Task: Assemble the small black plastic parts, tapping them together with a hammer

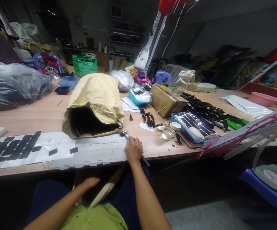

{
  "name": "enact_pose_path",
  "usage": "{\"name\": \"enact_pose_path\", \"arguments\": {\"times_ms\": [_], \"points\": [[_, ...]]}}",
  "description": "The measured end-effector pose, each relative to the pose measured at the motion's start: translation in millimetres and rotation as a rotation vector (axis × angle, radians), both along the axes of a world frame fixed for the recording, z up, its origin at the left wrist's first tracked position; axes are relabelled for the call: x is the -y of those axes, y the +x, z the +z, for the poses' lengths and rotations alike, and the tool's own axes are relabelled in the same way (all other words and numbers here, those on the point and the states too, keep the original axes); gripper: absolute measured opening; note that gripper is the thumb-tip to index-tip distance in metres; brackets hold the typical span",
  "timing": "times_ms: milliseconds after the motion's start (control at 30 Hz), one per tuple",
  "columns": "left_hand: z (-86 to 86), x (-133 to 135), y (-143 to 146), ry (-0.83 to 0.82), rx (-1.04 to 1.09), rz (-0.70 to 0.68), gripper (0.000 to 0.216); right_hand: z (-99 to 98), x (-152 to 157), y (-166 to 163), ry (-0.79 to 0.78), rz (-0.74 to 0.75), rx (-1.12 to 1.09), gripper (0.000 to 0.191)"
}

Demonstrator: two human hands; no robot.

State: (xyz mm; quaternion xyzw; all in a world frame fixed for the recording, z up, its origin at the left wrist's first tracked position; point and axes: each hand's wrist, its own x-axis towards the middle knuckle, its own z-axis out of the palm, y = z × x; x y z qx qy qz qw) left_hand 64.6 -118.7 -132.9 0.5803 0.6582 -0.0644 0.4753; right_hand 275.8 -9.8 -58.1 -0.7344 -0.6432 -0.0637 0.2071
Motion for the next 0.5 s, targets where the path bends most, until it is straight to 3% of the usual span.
{"name": "enact_pose_path", "arguments": {"times_ms": [133, 233, 300, 400, 500], "points": [[26.3, 6, 6, 0.117, 0.09, -0.034, 0.034, -0.5, 0, 0, 0.001, 0.002, 0.0, 0.024], [69.1, 5, 8, 0.291, 0.331, -0.168, 0.033, -0.3, 0, 0, 0.001, 0.0, 0.006, 0.024], [100.6, -7, 4, 0.384, 0.467, -0.155, 0.026, -0.1, 0, 0, 0.0, 0.0, 0.011, 0.024], [131.9, -43, -8, 0.66, 0.425, 0.128, 0.025, -0.2, 0, -1, 0.004, -0.005, 0.014, 0.024], [134.1, -89, -24, 0.893, 0.104, 0.455, 0.023, -0.7, 0, -1, 0.007, -0.007, 0.011, 0.024]]}}
